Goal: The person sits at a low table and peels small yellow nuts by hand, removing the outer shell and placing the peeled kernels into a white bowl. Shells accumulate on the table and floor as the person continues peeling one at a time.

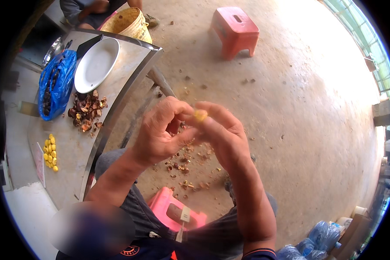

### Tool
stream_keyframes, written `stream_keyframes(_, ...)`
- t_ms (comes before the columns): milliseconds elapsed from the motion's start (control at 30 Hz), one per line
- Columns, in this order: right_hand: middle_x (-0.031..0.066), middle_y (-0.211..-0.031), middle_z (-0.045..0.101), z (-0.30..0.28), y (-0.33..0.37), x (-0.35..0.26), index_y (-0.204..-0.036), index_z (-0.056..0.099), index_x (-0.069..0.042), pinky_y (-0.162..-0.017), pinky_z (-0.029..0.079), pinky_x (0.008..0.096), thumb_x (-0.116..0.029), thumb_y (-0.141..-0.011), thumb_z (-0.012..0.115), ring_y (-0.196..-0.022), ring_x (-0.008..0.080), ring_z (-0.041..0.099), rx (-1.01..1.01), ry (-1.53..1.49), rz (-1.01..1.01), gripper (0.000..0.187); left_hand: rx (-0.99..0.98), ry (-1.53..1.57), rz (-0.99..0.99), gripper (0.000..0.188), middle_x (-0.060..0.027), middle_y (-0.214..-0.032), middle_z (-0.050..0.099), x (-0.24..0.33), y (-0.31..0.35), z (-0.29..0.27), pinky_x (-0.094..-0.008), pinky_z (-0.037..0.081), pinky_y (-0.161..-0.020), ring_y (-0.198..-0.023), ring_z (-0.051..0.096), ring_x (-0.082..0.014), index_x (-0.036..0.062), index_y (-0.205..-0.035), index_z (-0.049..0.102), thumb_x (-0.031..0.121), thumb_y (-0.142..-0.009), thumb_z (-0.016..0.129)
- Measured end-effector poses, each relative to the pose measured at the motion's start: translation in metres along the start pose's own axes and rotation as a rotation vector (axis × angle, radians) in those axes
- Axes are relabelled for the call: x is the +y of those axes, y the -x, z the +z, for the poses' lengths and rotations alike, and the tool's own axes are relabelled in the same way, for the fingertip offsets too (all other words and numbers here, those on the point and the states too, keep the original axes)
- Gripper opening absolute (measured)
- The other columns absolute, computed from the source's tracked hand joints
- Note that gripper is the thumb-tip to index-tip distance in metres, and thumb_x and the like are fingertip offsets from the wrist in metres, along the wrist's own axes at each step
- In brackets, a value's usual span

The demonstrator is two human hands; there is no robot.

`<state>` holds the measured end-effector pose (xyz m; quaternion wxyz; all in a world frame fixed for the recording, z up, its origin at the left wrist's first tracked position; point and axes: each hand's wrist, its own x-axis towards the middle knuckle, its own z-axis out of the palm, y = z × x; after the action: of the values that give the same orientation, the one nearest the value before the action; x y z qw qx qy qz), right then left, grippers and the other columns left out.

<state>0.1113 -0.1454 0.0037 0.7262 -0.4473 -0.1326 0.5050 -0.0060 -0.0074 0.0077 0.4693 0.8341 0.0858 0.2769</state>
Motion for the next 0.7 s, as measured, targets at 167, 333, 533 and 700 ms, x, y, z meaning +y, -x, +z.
stream_keyframes(167,0.0153,-0.111,0.068,-0.011,-0.003,0.004,-0.131,0.052,0.004,-0.076,0.054,0.0301,-0.023,-0.096,0.061,-0.093,0.0188,0.066,-0.061,0.140,-0.032,0.045,0.011,-0.044,0.107,0.032,-0.0114,-0.085,0.059,-0.006,0.000,0.002,-0.0387,0.048,-0.066,-0.075,0.060,-0.0315,0.0058,-0.096,0.062,-0.001,-0.069,0.077)
stream_keyframes(333,0.0102,-0.103,0.069,-0.009,-0.002,0.006,-0.123,0.060,0.004,-0.078,0.054,0.0300,-0.018,-0.094,0.063,-0.089,0.0171,0.067,-0.038,0.076,-0.023,0.036,0.015,-0.080,0.132,0.028,-0.0112,-0.081,0.058,-0.005,0.000,0.003,-0.0396,0.047,-0.065,-0.073,0.059,-0.0318,0.0058,-0.092,0.061,-0.002,-0.069,0.077)
stream_keyframes(533,0.0113,-0.102,0.068,-0.006,-0.002,0.003,-0.126,0.057,0.005,-0.077,0.053,0.0301,-0.018,-0.096,0.061,-0.087,0.0172,0.066,-0.058,0.027,0.013,0.038,0.051,-0.097,0.231,0.024,-0.0106,-0.080,0.058,-0.007,0.002,0.005,-0.0371,0.047,-0.060,-0.071,0.058,-0.0290,0.0056,-0.088,0.062,-0.001,-0.072,0.077)
stream_keyframes(700,0.0118,-0.100,0.068,-0.008,-0.001,0.003,-0.128,0.055,0.006,-0.076,0.053,0.0308,-0.019,-0.097,0.060,-0.086,0.0174,0.066,-0.082,-0.071,0.014,0.040,0.035,0.011,0.066,0.023,-0.0103,-0.080,0.059,0.005,-0.001,0.002,-0.0356,0.048,-0.061,-0.071,0.060,-0.0273,0.0050,-0.091,0.063,-0.002,-0.074,0.076)
